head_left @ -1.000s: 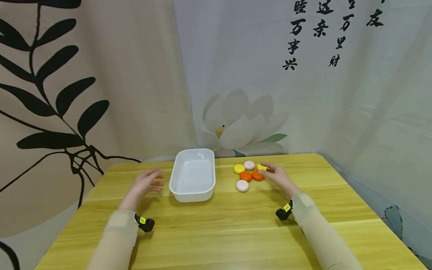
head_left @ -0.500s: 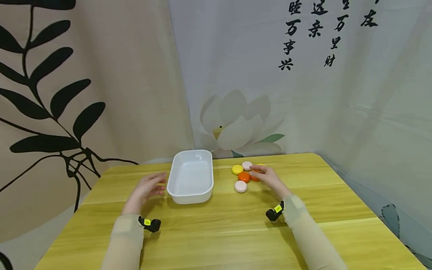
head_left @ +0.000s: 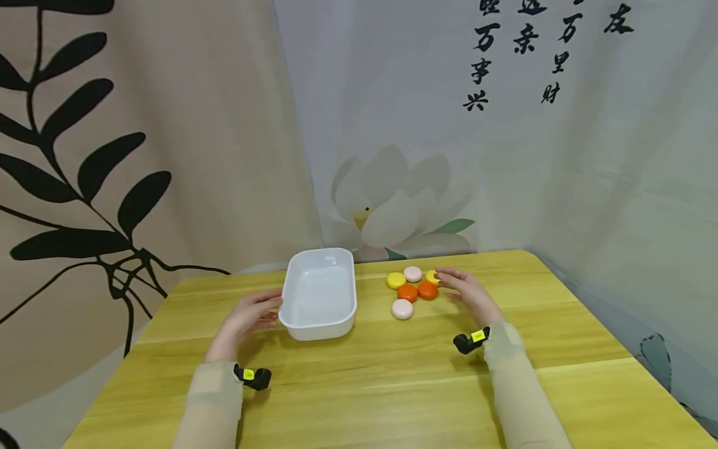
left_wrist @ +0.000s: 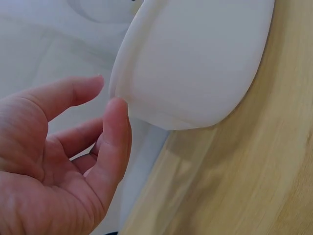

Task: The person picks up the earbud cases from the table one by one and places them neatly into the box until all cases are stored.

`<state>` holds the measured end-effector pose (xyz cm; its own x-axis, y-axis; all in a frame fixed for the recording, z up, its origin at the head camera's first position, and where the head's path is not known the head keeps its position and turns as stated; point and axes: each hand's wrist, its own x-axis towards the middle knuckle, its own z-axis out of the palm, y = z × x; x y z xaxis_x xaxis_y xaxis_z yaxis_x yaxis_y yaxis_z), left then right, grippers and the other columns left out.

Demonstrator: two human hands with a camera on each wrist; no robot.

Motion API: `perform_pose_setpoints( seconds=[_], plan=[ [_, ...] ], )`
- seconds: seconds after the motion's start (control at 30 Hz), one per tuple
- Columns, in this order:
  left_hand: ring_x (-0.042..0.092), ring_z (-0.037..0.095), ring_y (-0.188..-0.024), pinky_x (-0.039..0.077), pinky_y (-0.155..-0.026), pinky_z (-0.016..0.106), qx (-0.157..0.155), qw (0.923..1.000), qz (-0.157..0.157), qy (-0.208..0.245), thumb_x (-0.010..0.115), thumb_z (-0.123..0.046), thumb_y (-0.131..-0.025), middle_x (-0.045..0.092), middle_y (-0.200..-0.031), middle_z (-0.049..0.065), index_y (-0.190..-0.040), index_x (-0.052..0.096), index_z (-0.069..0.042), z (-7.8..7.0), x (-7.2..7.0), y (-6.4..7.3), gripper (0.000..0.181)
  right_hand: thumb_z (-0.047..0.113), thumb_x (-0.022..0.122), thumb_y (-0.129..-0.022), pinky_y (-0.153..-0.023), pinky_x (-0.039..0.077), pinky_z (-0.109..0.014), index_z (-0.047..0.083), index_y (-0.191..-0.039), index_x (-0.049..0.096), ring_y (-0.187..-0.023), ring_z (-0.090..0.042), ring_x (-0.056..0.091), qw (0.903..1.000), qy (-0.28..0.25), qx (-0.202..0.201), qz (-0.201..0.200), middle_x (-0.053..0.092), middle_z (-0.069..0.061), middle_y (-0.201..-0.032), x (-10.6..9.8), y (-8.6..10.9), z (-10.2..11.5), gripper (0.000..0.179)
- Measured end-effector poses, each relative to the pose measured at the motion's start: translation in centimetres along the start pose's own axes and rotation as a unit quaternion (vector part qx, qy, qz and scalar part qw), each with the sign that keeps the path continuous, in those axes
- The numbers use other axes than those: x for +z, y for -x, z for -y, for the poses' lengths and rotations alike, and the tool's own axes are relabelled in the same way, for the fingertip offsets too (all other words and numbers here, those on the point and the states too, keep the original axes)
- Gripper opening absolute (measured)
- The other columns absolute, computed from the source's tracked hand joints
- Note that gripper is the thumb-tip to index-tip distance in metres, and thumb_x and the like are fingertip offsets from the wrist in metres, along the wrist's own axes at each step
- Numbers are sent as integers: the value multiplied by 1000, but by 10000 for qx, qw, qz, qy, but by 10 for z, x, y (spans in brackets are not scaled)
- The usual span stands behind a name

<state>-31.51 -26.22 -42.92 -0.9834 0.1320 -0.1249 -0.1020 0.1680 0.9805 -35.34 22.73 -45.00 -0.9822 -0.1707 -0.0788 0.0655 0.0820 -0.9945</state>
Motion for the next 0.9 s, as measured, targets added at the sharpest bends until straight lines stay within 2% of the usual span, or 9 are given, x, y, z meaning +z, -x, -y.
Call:
perform_pose_setpoints(
  seconds=[0.07, 0.33, 0.5, 0.67, 0.73, 0.9],
  plan=[
    [61, 14, -79, 57, -72, 26, 65, 9999, 117, 34, 58, -17, -98, 64, -101, 2, -142, 38, 11, 0, -1, -1, 55, 39, 58, -97, -110, 28, -53, -3, -146, 37, -132, -39, 38, 9998, -88, 29, -153, 41, -18, -146, -2, 0, 0, 67],
    [63, 12, -83, 56, -75, 25, 132, 9993, 154, 303, 56, -13, -99, 64, -105, 0, -143, 36, 11, 5, -6, 0, 55, 40, 58, -97, -105, 38, -43, -2, -146, 38, -130, -35, 42, 9971, -332, 24, -678, 39, -21, -147, -8, -5, -14, 68],
    [60, 12, -83, 55, -74, 24, 130, 9994, 106, 311, 57, -13, -99, 63, -103, 0, -143, 36, 10, 5, -4, 0, 55, 34, 60, -97, -94, 47, -34, -6, -141, 43, -119, -33, 51, 9962, -120, -107, -858, 46, -25, -139, -9, -9, -24, 62],
    [62, 12, -84, 56, -76, 26, 137, 9993, 107, 321, 58, -11, -98, 64, -104, 4, -143, 37, 10, 6, -1, -2, 55, 25, 62, -96, -86, 49, -32, -8, -137, 49, -106, -27, 58, 9955, 188, -183, -908, 59, -16, -125, -6, -10, -26, 54],
    [62, 13, -85, 56, -76, 26, 154, 9995, 101, 271, 59, -11, -97, 64, -107, 6, -143, 37, 9, 6, 0, -3, 55, 24, 63, -96, -87, 47, -34, -7, -135, 50, -107, -27, 56, 9959, 274, -169, -848, 59, -13, -125, -4, -11, -26, 52],
    [61, 14, -85, 56, -77, 27, 189, 9996, 111, 199, 58, -9, -97, 57, -110, 10, -144, 36, 9, 7, 3, -4, 55, 26, 64, -94, -108, 31, -45, -2, -133, 55, -131, -32, 39, 9960, 771, -243, -369, 51, -18, -138, -2, -13, -30, 49]
  ],
)
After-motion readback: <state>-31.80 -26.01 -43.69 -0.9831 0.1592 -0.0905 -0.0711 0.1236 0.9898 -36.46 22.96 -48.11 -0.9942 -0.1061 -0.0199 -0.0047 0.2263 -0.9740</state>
